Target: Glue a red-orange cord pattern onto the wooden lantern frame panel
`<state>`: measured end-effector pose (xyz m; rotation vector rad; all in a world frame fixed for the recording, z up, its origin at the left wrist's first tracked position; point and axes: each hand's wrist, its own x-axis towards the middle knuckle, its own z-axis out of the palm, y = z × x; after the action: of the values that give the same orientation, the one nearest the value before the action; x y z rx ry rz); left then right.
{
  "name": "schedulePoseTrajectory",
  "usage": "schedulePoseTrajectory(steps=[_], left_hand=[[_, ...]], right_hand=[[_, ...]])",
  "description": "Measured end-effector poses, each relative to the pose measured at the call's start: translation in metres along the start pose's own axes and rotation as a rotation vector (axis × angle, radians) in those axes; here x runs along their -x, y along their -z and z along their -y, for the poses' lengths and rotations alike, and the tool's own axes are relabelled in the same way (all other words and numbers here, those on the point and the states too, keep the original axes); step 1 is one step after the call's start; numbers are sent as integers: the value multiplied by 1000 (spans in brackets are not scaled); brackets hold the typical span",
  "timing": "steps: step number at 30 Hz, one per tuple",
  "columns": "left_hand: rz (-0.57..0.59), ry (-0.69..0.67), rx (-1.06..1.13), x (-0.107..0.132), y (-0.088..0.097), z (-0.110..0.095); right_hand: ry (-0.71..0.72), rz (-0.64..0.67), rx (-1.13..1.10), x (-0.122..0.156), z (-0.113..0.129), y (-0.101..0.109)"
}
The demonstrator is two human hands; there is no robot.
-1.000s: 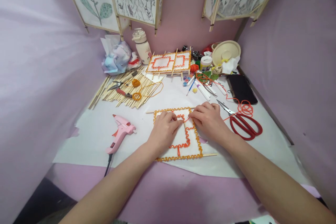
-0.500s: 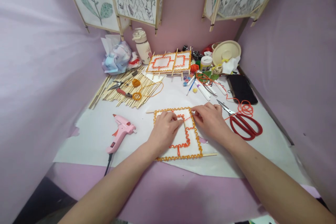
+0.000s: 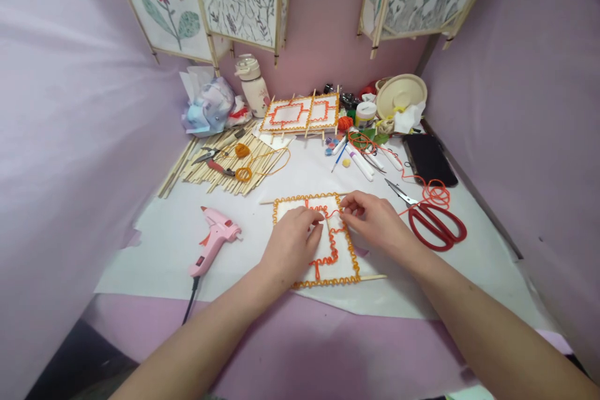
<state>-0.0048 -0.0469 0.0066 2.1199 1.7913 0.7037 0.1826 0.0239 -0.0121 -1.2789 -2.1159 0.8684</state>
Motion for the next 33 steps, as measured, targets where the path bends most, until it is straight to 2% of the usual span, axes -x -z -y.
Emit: schedulePoseTrajectory(steps=[4, 9, 14, 20, 25, 26, 28, 31, 33], left_hand=[[78, 159, 98, 0, -3, -16], [64, 205, 115, -10, -16, -24], [29, 254, 97, -19, -22, -27], [14, 342, 164, -19, -15, -33], [23, 364, 162, -21, -13, -34], [24, 368, 165, -21, -13, -33], [25, 375, 177, -20, -11, -32], [28, 374, 213, -17, -9, -26], [35, 374, 257, -15, -9, -21]], right_hand=[[-160, 2, -245, -1, 6, -5], [-231, 10, -478, -2, 11, -7], [-232, 17, -529, 0, 8, -5], [-295, 177, -552, 4, 16, 11], [-283, 269, -548, 5, 15, 17], [-270, 259, -517, 5, 13, 17], [-187, 160, -375, 5, 9, 14], [66, -24, -68, 5, 3, 8], [223, -25, 63, 5, 2, 3]])
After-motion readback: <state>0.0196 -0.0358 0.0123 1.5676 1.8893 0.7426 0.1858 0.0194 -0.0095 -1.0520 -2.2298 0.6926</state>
